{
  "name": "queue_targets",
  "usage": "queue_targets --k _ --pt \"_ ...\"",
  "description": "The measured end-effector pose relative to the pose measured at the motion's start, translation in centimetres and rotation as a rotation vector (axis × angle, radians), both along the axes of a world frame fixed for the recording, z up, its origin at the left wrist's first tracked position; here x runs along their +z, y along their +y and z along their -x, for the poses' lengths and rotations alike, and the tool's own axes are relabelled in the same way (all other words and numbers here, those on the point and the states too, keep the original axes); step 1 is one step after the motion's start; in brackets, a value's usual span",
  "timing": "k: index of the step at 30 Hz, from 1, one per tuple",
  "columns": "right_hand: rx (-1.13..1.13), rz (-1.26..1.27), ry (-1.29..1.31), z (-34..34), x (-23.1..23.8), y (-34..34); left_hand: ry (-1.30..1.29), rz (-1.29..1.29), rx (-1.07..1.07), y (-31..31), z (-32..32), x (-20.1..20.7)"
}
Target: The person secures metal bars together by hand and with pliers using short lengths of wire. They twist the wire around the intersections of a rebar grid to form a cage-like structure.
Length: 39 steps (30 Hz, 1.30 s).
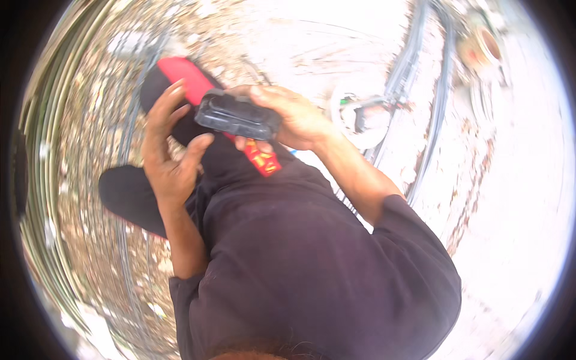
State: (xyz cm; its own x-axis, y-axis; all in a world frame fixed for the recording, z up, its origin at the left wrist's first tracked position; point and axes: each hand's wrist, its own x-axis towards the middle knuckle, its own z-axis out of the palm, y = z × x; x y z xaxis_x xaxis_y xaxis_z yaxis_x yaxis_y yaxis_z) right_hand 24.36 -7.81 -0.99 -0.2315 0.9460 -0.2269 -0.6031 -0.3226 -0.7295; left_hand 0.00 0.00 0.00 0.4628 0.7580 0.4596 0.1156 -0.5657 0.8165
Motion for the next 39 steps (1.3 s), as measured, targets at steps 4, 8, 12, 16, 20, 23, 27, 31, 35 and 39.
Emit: queue_targets --k 4,8,12,16,20,23,27,31,35,39 --pt "-0.293 0.064 -0.631 -6.3 -5.1 -6.3 0.098 -0.137 -0.032 -0.8 -3.1 -1.3" --pt "-0.318 0.427 -1.733 -14.1 -10.3 -15.6 0.254 -0.263 -0.081 -2.3 -4.1 -2.0" --pt "-0.476 0.731 -1.535 -18.2 -16.1 -20.2 0.572 -0.356 -0.104 -4.3 -5.5 -2.4" --pt "-0.759 0.598 -1.422 -16.4 -17.0 -19.5 0.799 -0.334 -0.280 -7.3 -5.3 -3.4" --pt "-0.888 0.284 -1.059 -12.0 -15.0 -16.7 0.696 -0.468 -0.248 -6.2 -4.3 -5.8" --pt "-0.690 -0.003 -1.689 -11.5 -13.8 -15.7 0.620 -0.406 -0.230 -6.6 -4.7 -6.5" --pt "-0.623 0.788 -1.804 -15.0 -17.0 -17.9 0.557 -0.449 -0.264 -6.4 -3.3 -6.2" --pt "-0.366 0.756 -1.601 -17.5 -20.8 -19.7 0.503 -0.378 -0.255 -6.9 -2.4 -6.0" --pt "-0.632 0.577 -1.688 -16.7 -20.0 -16.7 0.456 -0.364 -0.250 -7.3 -2.4 -4.9" --pt "-0.733 0.219 -1.619 -13.0 -17.3 -9.0 0.167 -0.198 -0.242 -6.1 -0.6 -1.8"
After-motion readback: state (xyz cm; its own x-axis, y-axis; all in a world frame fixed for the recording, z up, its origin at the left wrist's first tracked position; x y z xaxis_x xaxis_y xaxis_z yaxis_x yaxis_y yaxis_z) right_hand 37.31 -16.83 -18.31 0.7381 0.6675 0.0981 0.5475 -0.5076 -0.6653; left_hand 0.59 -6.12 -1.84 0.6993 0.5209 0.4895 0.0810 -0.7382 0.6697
